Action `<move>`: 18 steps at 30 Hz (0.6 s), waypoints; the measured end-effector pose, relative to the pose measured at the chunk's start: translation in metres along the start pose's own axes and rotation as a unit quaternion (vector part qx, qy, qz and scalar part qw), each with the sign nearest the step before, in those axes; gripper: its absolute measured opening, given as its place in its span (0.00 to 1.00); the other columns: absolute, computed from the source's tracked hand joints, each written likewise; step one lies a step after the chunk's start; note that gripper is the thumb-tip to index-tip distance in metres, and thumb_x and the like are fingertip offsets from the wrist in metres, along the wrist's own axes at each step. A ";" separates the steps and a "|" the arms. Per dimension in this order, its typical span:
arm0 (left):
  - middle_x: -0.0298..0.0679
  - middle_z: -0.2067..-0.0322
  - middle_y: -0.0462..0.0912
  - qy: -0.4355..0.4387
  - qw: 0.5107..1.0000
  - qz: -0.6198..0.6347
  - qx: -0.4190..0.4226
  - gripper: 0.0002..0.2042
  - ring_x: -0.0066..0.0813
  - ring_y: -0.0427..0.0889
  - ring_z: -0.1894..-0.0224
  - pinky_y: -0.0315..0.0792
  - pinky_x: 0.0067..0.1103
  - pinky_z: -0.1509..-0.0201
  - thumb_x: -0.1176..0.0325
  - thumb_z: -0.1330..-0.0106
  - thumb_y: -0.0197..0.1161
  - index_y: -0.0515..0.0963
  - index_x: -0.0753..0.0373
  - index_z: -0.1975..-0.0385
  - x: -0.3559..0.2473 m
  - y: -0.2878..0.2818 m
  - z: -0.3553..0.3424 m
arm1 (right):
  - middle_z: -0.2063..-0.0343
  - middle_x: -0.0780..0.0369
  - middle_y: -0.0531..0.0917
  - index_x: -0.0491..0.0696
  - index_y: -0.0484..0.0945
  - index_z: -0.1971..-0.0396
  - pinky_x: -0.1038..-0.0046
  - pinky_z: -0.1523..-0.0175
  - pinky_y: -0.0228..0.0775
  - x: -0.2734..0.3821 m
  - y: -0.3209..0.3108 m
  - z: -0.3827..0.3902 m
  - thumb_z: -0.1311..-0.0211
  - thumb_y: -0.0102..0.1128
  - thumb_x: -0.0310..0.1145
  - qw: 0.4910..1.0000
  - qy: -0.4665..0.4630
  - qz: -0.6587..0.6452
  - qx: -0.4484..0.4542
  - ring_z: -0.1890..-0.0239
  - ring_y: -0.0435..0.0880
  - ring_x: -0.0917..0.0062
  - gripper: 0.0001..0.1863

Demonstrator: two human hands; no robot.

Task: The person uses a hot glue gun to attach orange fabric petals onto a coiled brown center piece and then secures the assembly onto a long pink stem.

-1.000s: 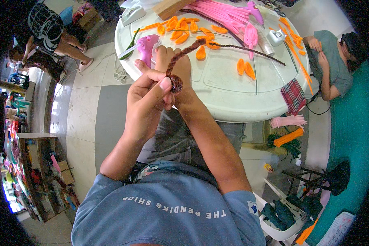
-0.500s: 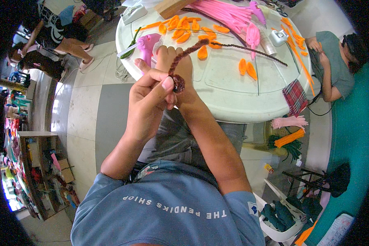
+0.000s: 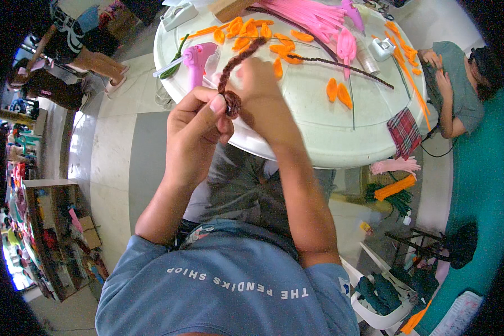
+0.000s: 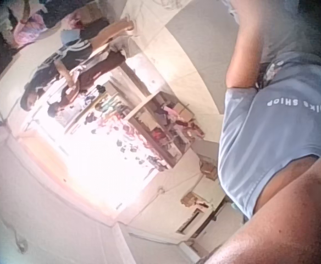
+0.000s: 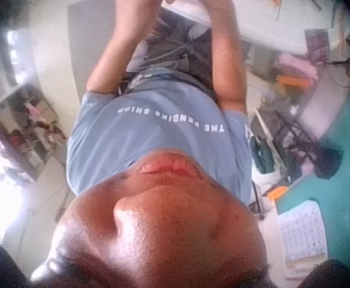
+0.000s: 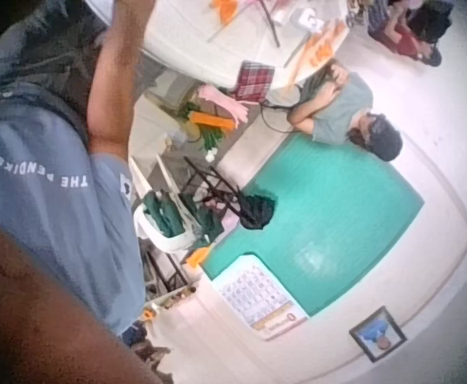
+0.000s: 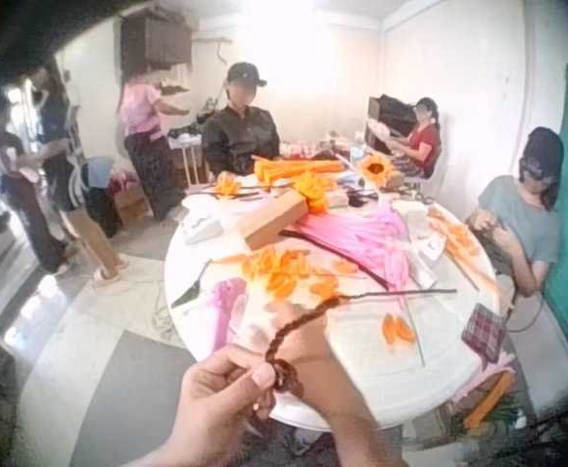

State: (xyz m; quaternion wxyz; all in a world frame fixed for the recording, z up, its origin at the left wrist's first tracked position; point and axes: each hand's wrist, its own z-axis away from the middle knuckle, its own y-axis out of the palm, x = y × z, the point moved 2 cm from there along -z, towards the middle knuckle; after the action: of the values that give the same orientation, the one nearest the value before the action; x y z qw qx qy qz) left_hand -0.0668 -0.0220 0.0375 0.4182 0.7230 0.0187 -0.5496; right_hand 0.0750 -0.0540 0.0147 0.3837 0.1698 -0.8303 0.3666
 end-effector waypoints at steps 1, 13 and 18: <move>0.36 0.67 0.83 0.001 1.000 -0.015 0.005 0.07 0.16 0.74 0.71 0.67 0.17 0.69 0.70 0.30 0.66 0.80 0.66 0.60 0.000 0.001 -0.002 | 0.60 0.51 0.80 0.40 0.78 0.59 0.62 0.49 0.70 -0.011 -0.018 0.002 0.36 0.64 0.49 0.998 0.028 -0.043 -0.032 0.58 0.78 0.59 0.23; 0.32 0.65 0.85 -0.008 0.977 -0.204 0.054 0.09 0.12 0.79 0.61 0.70 0.12 0.59 0.68 0.27 0.65 0.80 0.69 0.57 -0.006 0.009 -0.012 | 0.67 0.59 0.82 0.42 0.82 0.63 0.71 0.55 0.69 0.085 -0.119 0.009 0.37 0.67 0.30 0.938 -0.225 0.257 0.060 0.64 0.79 0.68 0.07; 0.36 0.62 0.87 0.003 0.979 -0.188 0.072 0.10 0.15 0.83 0.58 0.74 0.14 0.53 0.71 0.29 0.66 0.80 0.69 0.54 -0.003 0.016 -0.011 | 0.72 0.59 0.80 0.42 0.81 0.65 0.69 0.59 0.68 0.079 -0.117 0.010 0.37 0.67 0.28 0.944 -0.218 0.237 0.067 0.69 0.78 0.68 0.06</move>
State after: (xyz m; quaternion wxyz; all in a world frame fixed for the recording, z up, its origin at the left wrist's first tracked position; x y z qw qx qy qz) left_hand -0.0519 -0.0241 0.0497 0.2539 0.7367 0.1161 -0.6159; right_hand 0.0842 -0.1400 0.1268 0.0828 0.0692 -0.8837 0.4555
